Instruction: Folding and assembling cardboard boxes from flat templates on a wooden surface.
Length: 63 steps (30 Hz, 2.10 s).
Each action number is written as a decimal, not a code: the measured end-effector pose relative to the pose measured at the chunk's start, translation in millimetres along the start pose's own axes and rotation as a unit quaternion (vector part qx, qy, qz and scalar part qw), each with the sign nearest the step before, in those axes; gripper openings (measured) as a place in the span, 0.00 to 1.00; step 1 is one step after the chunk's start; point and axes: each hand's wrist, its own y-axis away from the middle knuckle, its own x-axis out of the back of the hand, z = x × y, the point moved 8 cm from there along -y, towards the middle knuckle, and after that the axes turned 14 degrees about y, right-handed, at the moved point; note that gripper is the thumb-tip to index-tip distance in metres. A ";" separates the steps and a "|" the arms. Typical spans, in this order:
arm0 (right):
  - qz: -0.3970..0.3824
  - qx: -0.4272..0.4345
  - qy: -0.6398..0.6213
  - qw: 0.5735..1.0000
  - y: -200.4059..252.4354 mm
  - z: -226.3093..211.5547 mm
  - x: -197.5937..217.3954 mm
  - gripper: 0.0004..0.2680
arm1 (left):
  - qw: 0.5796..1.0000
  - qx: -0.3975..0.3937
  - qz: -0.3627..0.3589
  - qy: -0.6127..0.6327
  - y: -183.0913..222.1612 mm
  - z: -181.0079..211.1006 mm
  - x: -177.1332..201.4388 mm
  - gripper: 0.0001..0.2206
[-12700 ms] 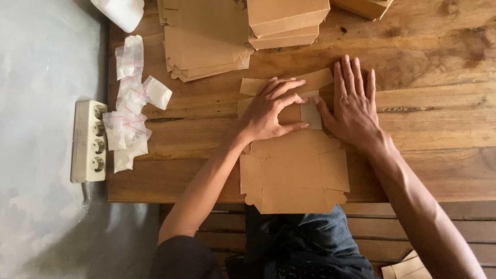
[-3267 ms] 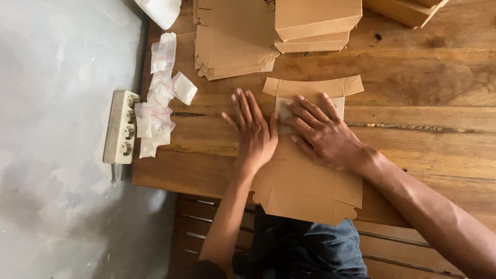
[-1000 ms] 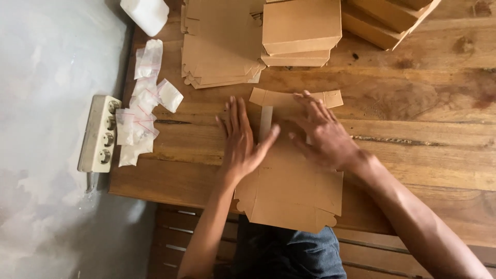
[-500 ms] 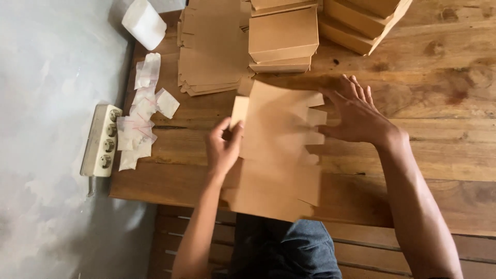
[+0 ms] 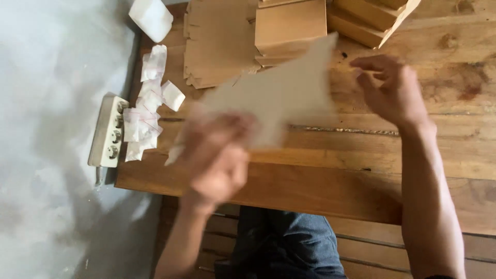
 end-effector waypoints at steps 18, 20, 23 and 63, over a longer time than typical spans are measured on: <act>-0.039 0.094 0.201 0.974 9.3 -3.8 -76.4 0.09 | 0.882 0.242 -0.389 0.108 100.9 -104.1 -171.8 0.23; -0.032 0.101 0.207 0.972 8.7 -7.3 -78.5 0.08 | 0.866 0.273 -0.393 0.146 79.5 -107.5 -165.2 0.25; -0.019 0.112 0.219 0.969 9.9 -10.6 -81.6 0.06 | 0.839 0.323 -0.391 0.199 62.6 -122.1 -163.0 0.25; -0.095 0.226 0.230 0.942 20.8 -42.9 -87.4 0.15 | 0.808 0.435 0.042 0.396 79.3 -179.7 -141.7 0.27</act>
